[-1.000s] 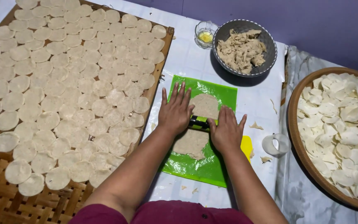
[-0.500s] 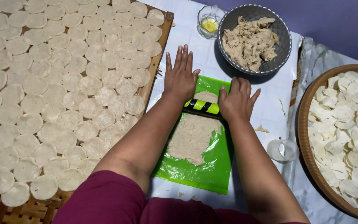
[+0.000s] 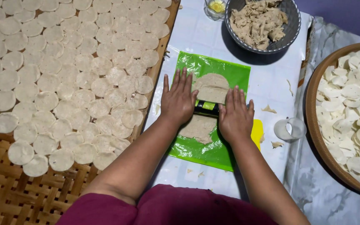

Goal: Flattening dough with a rolling pin and arranging small dough circles onto a bamboo drying tray.

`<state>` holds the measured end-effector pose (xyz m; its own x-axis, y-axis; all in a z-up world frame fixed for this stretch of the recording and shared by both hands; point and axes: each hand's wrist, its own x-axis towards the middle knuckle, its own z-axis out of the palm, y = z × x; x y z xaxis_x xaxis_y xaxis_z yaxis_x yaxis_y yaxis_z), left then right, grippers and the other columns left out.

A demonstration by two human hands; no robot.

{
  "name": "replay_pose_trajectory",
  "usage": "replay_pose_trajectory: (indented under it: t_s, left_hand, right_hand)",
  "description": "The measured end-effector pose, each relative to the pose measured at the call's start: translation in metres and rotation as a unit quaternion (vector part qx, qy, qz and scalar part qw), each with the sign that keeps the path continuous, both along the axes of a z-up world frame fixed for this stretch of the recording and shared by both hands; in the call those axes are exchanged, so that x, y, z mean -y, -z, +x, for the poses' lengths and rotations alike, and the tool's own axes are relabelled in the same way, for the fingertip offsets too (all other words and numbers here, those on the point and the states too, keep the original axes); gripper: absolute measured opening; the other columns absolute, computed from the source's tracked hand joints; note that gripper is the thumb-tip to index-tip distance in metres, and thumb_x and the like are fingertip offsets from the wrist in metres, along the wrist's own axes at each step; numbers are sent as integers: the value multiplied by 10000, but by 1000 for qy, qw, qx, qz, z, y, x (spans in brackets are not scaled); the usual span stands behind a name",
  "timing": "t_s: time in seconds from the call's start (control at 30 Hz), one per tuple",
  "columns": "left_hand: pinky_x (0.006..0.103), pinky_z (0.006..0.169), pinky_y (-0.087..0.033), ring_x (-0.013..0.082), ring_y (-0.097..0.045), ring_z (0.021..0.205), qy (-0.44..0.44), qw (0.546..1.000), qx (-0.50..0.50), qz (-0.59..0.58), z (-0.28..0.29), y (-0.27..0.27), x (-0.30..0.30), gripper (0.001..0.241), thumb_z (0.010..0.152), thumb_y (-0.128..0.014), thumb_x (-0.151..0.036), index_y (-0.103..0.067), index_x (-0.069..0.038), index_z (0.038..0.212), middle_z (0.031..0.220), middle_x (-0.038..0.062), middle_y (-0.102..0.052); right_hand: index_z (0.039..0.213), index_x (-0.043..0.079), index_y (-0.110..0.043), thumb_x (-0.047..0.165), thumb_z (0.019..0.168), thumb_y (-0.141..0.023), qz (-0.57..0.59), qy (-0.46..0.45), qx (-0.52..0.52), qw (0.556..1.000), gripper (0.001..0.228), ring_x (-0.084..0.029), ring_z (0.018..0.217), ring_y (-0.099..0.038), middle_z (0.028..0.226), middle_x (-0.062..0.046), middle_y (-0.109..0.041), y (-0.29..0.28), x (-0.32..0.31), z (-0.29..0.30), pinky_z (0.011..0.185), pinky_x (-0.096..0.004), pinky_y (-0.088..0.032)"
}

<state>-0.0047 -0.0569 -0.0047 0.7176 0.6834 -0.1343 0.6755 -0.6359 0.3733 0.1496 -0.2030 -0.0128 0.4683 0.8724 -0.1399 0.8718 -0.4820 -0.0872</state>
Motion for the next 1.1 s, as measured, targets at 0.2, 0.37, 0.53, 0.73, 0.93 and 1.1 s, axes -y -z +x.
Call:
replay_pose_trajectory:
  t_s: [0.2,0.37,0.53,0.73,0.93,1.1]
  left_hand:
    - [599,1241,89,351,-175,1570,29,1000,-5,-3,-21,13,20,680,1085,-161,-523,-242,-107,1617,1676,175,-261]
    - [549,1241,115,292,-73,1591,-30,999,11,16,5,-28,-15,711,1079,-102,-527,-246,-93,1624,1708,150,-158]
    - [578,1250,75,308,-55,1597,-22,999,-15,32,3,-3,-24,685,1096,-148,-500,-260,-73,1621,1715,174,-125]
    - [603,1238,84,320,2,1596,-5,1000,-23,-8,-15,-8,-1,630,1089,-183,-406,-216,-93,1634,1720,189,-67]
    - [591,1233,81,340,15,1592,17,1000,-15,6,-45,-15,38,606,1091,-220,-388,-293,-94,1615,1717,211,-59]
    - [568,1243,21,357,-35,1587,46,999,1,21,-74,5,67,638,1097,-215,-475,-264,-104,1614,1710,208,-92]
  right_hand:
    - [1611,46,-280,566,1102,-178,-44,-8,-62,997,735,-316,1566,-218,1673,-202,-269,-14,27,-6,1248,-548,-90]
    - [1602,61,-346,505,1137,-172,74,61,-65,993,666,-328,1549,-250,1655,-193,-320,-18,-11,22,1228,-615,-32]
    - [1636,117,-300,531,1122,-170,49,59,-21,997,672,-331,1592,-79,1718,-178,-158,-4,-28,22,1217,-648,57]
    - [1645,186,-260,541,1094,-159,-5,27,-33,999,663,-299,1603,-29,1732,-166,-81,-4,-3,3,1217,-647,45]
    - [1597,102,-376,536,1104,-256,49,19,-15,998,668,-378,1591,-104,1709,-259,-132,-2,42,-28,1208,-666,-57]
    - [1634,97,-255,524,1064,-351,99,-33,24,994,718,-396,1575,-133,1696,-261,-163,21,79,-44,1214,-632,-79]
